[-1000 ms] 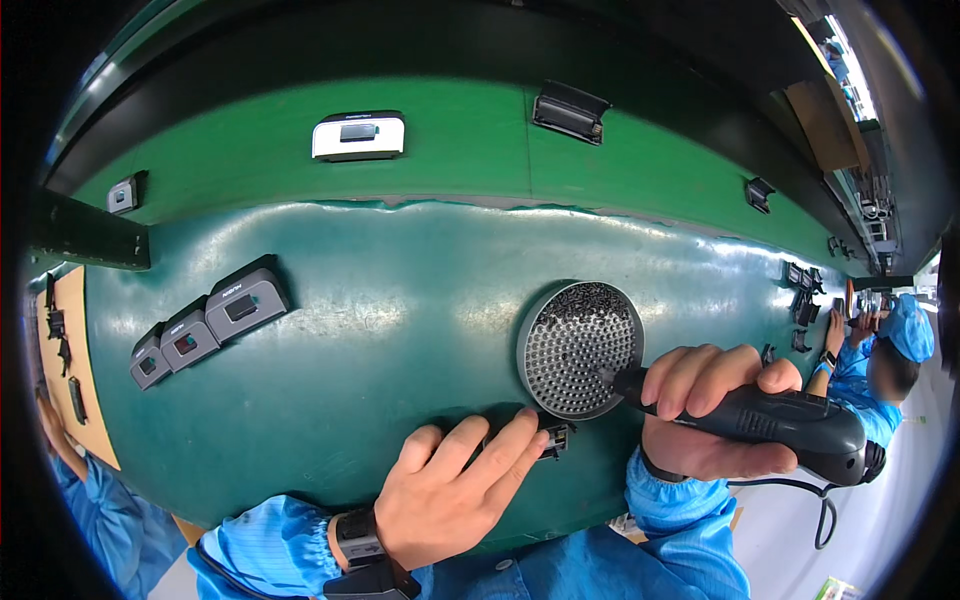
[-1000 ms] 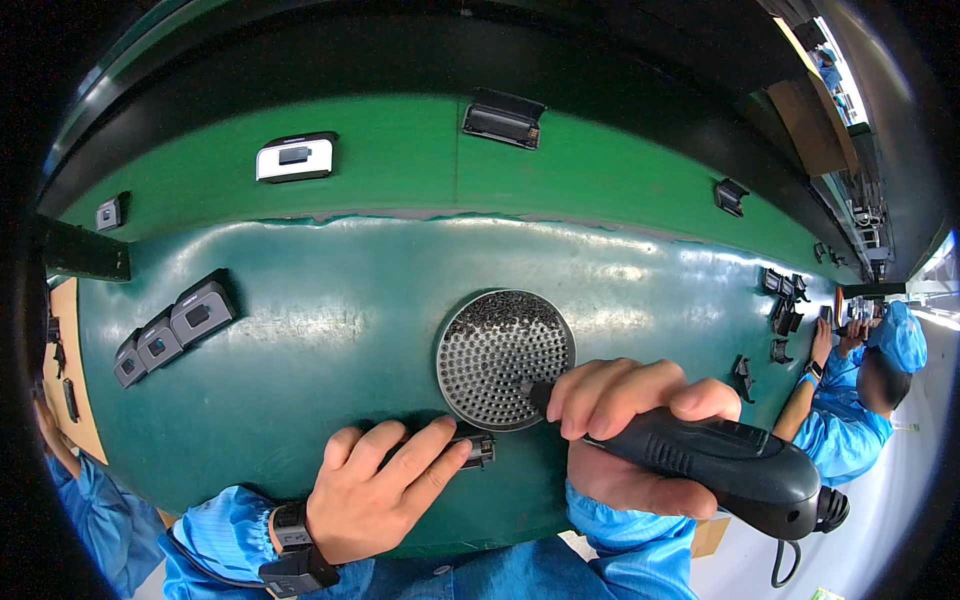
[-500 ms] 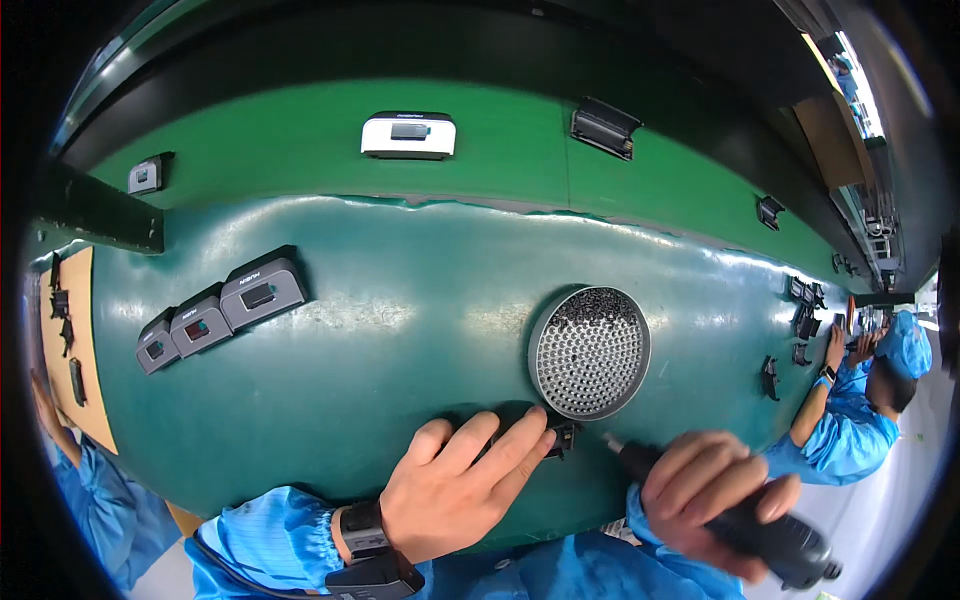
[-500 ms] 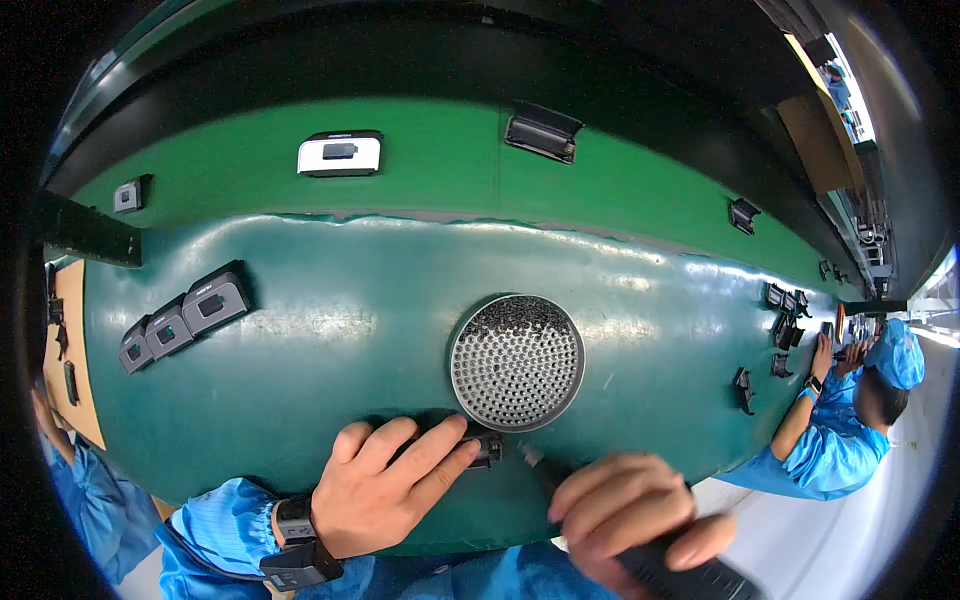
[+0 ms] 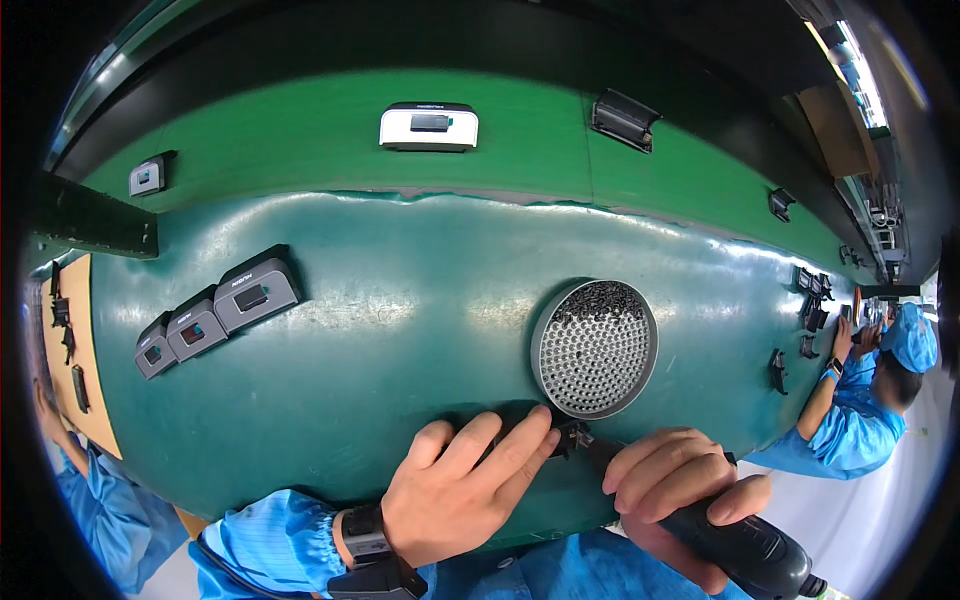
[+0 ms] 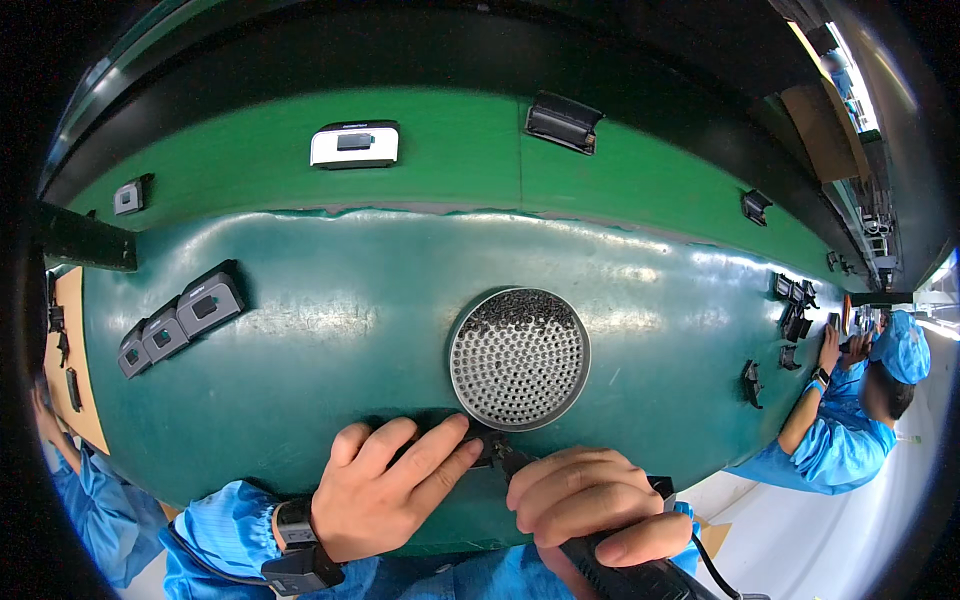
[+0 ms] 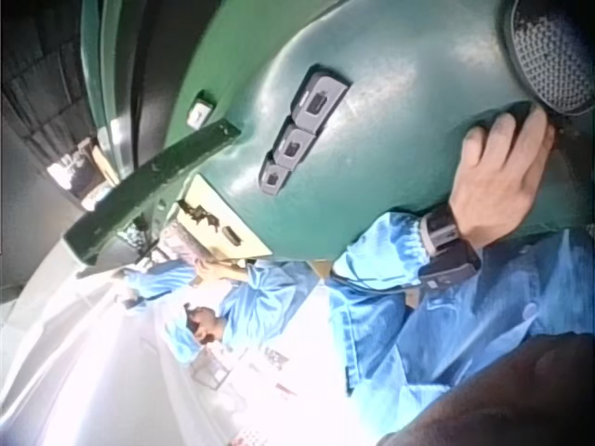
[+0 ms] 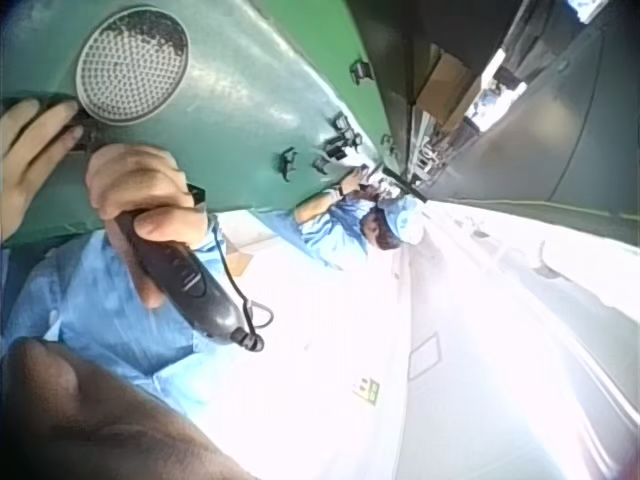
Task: Using an electric screwdriver to assemble small plastic housings at a factory workbench.
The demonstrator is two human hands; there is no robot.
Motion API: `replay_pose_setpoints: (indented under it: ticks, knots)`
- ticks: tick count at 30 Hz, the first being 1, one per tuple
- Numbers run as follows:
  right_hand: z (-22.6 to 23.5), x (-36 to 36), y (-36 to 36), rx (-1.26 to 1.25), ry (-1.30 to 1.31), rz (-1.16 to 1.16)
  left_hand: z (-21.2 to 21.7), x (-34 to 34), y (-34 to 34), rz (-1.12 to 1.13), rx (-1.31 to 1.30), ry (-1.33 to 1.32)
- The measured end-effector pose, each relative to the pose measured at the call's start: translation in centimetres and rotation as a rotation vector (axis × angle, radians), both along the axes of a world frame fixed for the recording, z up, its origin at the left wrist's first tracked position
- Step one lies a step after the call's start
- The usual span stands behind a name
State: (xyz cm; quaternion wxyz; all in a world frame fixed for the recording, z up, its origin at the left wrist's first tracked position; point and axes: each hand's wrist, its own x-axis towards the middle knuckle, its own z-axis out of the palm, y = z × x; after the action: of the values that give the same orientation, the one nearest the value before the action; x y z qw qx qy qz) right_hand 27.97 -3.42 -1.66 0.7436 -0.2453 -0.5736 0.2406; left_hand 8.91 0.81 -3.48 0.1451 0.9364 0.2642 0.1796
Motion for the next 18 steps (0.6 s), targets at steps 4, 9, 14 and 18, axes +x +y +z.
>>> replay_pose_setpoints:
  ticks: [4,9,14,18]
  knots:
    - [-0.49,0.12,0.34,0.014,-0.035,-0.087,-0.06,0.1,0.15,0.001,0.0,0.003]
    - [-0.42,0.17,0.05,0.007,-0.011,-0.114,-0.12,-0.1,0.18,-0.01,-0.002,-0.007]
    - [-0.53,0.13,0.11,0.006,-0.024,-0.099,-0.15,-0.4,0.02,-0.001,-0.005,-0.006]
    - [-0.64,-0.04,0.0,0.0,-0.028,-0.096,-0.17,-0.5,-0.11,-0.001,-0.002,0.001]
